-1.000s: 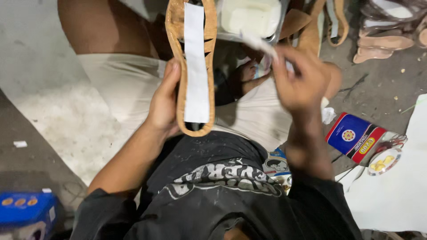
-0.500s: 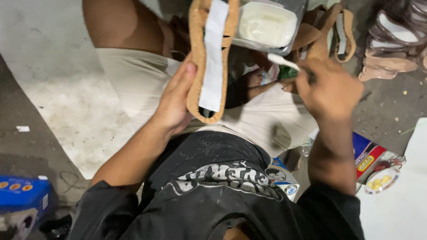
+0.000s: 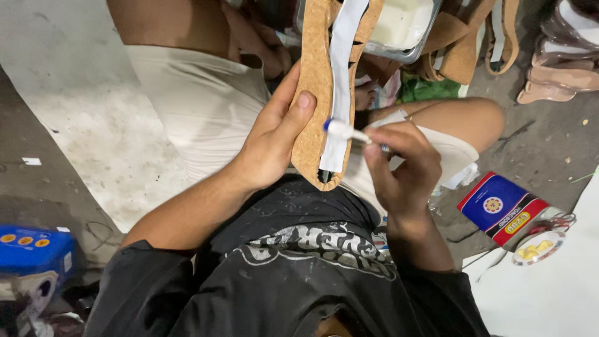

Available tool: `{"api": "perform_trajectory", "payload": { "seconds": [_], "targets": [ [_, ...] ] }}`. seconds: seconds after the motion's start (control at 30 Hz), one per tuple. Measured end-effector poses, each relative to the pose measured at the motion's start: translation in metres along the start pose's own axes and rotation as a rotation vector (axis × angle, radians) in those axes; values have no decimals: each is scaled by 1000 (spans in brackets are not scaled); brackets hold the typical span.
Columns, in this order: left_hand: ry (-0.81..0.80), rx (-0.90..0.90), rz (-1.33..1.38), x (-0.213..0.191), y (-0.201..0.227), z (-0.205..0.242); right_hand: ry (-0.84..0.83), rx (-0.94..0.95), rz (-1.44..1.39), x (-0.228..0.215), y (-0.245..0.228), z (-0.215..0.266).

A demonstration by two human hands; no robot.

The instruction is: The person applies white glue to the sole of a cork sandal using a toothbrush. They repeatedly dip the brush into a container of glue and spread it evenly across the surface, then place the finished sandal aside.

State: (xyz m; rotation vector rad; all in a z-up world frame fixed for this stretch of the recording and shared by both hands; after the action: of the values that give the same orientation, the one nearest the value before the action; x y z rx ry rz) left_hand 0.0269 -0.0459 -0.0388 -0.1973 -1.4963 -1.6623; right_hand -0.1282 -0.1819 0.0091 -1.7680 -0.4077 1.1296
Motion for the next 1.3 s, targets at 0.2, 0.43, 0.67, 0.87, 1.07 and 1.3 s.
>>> {"api": "perform_trajectory", "payload": {
  "seconds": [0.2,0.43,0.67,0.87,1.07,1.3],
  "targets": [
    [36,-14,-1,-1,3,2,-32,-150,-22,-3,-21,0],
    [-18,-75,120,5,3,4,-54,-110,-15,-9,-15,-4],
    [-14,-217,162,8,5,9,-150,-228,58,-14,-23,-13],
    [-5,-286,318,11,2,8,-231,-222,88,-17,-14,-17],
    [-125,-217,369,8,4,11,-264,-381,10,-31,-13,-24],
    [-41,125,-385,-16,45,20,75,58,-91,-60,31,-64]
  ]
}}
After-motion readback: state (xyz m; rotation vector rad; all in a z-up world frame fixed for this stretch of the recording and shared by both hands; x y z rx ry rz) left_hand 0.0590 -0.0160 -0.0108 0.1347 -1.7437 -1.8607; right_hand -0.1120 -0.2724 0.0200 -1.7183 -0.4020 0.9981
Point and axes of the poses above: each hand's wrist, its own z-axis away from the middle knuckle, its own x-axis out of the palm, y = z × x, the point moved 4 cm from there along -z, towards the middle knuckle, and after that the axes turned 2 degrees about z, right-handed, at the moved point
